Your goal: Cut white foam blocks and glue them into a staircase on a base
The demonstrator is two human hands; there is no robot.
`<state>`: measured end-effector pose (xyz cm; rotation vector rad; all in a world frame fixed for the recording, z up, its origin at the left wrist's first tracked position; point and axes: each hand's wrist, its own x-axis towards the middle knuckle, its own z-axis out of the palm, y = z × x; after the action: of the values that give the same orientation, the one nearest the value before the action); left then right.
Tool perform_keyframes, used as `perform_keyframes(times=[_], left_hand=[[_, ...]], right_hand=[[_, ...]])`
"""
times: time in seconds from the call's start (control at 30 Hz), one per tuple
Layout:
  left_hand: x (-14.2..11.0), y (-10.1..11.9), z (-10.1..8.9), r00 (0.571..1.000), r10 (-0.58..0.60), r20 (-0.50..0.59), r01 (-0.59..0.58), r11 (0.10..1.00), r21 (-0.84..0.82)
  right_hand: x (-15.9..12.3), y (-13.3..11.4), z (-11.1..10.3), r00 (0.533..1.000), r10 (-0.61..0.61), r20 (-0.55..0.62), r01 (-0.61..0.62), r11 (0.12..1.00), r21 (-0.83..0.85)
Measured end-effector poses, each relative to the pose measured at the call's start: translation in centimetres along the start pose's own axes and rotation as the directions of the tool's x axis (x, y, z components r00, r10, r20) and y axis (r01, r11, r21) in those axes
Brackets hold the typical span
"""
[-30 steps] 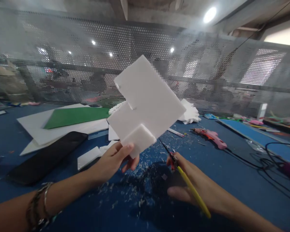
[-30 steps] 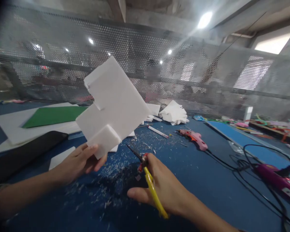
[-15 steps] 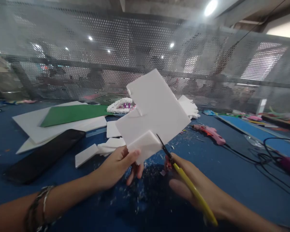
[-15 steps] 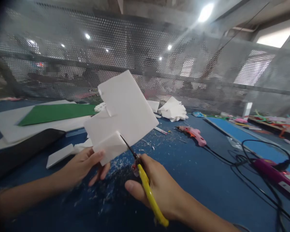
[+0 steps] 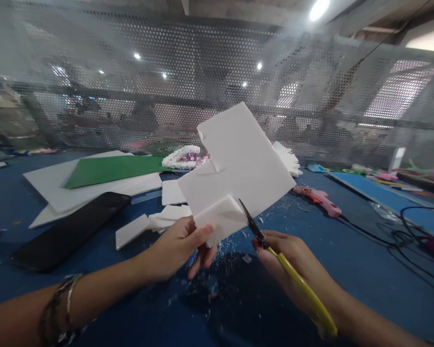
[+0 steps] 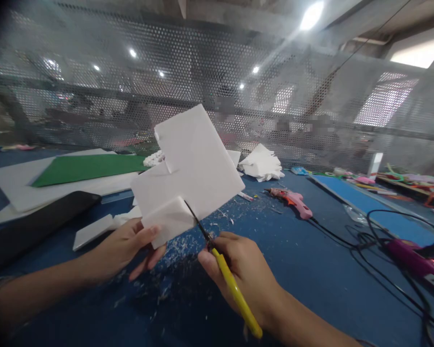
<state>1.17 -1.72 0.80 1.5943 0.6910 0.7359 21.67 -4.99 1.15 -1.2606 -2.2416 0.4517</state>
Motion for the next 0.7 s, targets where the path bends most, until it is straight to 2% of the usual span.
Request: perform_keyframes(times=[0.2, 0.47, 0.57, 0.7], left_hand=[[0.11, -0.06, -0.25, 1.0, -0.012, -0.019, 0.012, 1.0, 0.013], [0.32, -0.45, -0.58, 1.0, -0.014, 0.005, 0.014, 1.0, 0.008], [0.42, -0.34, -0.73, 1.0, 0.01, 0.013, -0.011, 0.998, 0.067], [0.4, -0.29, -0.85, 1.0, -0.017, 0.022, 0.015, 0.994, 0.111]], right_hand=[[-0.12, 0.07, 0.29, 0.998, 0.039, -0.049, -0.039, 0.999, -0.007], [0.21, 0.32, 0.22, 0.99, 0.136, 0.035, -0.138, 0.986, 0.092], [0.4, 0.38, -0.05, 0.993, 0.111, 0.045, -0.114, 0.991, 0.071], [0.5, 0.04, -0.46, 0.999, 0.038, 0.011, -0.038, 0.999, -0.003]])
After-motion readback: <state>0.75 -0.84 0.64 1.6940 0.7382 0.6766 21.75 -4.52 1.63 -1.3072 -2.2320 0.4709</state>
